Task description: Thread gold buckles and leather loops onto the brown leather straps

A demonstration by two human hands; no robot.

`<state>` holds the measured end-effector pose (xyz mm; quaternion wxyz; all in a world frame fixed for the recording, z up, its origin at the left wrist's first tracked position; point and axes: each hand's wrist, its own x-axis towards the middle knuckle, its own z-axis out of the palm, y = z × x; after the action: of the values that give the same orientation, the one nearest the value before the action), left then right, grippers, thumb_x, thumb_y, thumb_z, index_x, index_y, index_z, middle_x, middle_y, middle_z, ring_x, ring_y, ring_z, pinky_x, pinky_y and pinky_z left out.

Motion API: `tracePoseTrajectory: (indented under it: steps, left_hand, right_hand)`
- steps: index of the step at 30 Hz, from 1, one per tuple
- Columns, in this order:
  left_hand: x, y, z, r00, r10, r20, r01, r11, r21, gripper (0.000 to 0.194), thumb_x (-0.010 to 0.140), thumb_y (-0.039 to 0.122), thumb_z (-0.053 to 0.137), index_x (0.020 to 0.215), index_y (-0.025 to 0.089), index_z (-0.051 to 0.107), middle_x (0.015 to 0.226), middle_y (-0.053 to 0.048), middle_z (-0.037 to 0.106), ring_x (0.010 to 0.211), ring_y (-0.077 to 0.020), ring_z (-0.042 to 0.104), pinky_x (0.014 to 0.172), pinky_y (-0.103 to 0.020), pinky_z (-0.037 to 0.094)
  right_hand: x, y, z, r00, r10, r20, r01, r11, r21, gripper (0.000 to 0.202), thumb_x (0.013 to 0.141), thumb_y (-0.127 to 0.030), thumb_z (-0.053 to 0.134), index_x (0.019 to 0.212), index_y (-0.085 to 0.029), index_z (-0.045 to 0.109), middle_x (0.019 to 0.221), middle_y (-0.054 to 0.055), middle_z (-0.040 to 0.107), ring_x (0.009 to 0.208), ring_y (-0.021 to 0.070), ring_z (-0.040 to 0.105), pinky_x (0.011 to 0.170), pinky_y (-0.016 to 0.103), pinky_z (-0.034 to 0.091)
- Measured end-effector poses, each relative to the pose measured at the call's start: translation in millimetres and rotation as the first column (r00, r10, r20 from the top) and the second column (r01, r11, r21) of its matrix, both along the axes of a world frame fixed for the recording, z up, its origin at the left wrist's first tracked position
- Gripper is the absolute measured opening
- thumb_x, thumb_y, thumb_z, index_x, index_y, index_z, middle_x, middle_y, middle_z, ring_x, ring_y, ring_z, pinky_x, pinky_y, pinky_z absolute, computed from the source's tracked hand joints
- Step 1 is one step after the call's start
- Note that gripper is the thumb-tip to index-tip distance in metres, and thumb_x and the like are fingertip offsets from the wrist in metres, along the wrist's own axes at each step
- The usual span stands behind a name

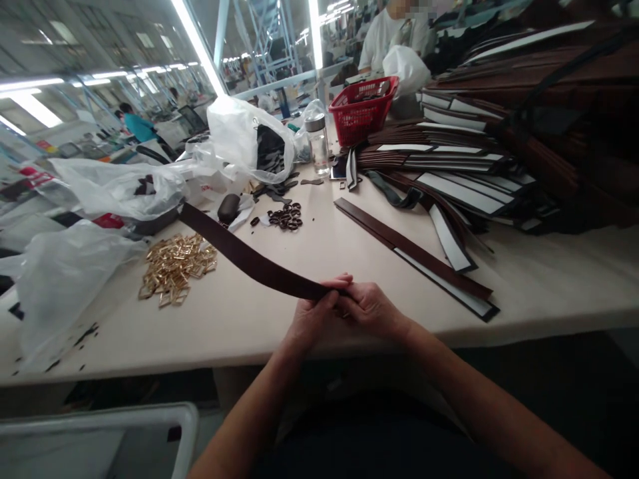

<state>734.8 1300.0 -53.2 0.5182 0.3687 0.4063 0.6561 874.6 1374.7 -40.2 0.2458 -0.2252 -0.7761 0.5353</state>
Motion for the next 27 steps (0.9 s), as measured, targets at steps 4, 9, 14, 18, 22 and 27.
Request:
tracePoseTrajectory:
  steps: [4,9,14,18,22,27]
  left_hand:
    - [-1,-5,15.0,0.996,-0.093,-0.016,0.091,0.992,-0.090,0.035,0.089,0.044,0.066,0.112,0.020,0.076,0.134,-0.012,0.065,0.103,-0.0268,0.068,0.080,-0.032,0.056]
    - [-1,-6,20.2,0.987,-0.163,-0.005,0.162,0.980,-0.117,0.048,0.089,0.054,0.062,0.120,0.019,0.073,0.103,-0.012,0.075,0.071,-0.0204,0.068,0.066,-0.029,0.053]
    - [4,-5,14.6,0.986,0.091,0.142,-0.068,0.985,-0.157,0.045,0.075,0.049,0.079,0.107,0.017,0.077,0.106,-0.012,0.075,0.092,-0.0251,0.069,0.078,-0.031,0.054]
    - [4,-11,11.3,0.970,0.133,0.204,-0.094,0.977,-0.190,0.038,0.073,0.042,0.082,0.099,0.015,0.079,0.093,-0.011,0.076,0.086,-0.0236,0.069,0.080,-0.033,0.054]
    - [-15,-27,23.5,0.961,0.218,0.171,-0.185,0.964,-0.190,0.033,0.072,0.041,0.083,0.090,0.014,0.080,0.089,-0.010,0.077,0.085,-0.0237,0.070,0.084,-0.035,0.054]
    - [-105,-85,77.6,0.859,0.511,0.009,-0.511,0.858,0.049,0.037,0.068,0.039,0.088,0.093,0.016,0.075,0.085,-0.006,0.075,0.080,-0.0231,0.072,0.079,-0.037,0.058]
  right_hand:
    - [2,-3,2.2,1.000,0.023,0.013,-0.023,0.999,-0.044,0.038,0.093,-0.037,0.053,0.123,-0.016,0.062,0.070,0.000,0.066,0.053,0.0144,0.064,0.051,0.024,0.053]
    - [3,-1,5.6,0.999,0.019,0.028,-0.018,0.999,-0.027,0.030,0.094,-0.041,0.054,0.108,-0.017,0.065,0.063,-0.001,0.063,0.049,0.0140,0.061,0.046,0.023,0.052]
    - [0,3,4.9,0.997,0.044,0.061,-0.040,0.997,-0.072,0.033,0.094,-0.047,0.054,0.083,-0.017,0.063,0.069,0.003,0.064,0.055,0.0150,0.063,0.048,0.024,0.052]
    - [-1,4,1.9,0.994,0.058,0.096,-0.045,0.990,-0.137,0.035,0.092,-0.050,0.057,0.081,-0.017,0.063,0.071,0.004,0.066,0.060,0.0162,0.064,0.054,0.026,0.054]
    - [1,2,-1.2,0.993,0.073,0.092,-0.049,0.969,-0.241,0.038,0.089,-0.054,0.060,0.094,-0.017,0.066,0.069,0.004,0.068,0.056,0.0163,0.063,0.054,0.028,0.053]
    - [1,-6,2.4,0.975,-0.139,0.175,0.159,0.981,-0.109,0.037,0.085,-0.058,0.064,0.098,-0.023,0.070,0.074,0.006,0.072,0.058,0.0187,0.065,0.058,0.032,0.057]
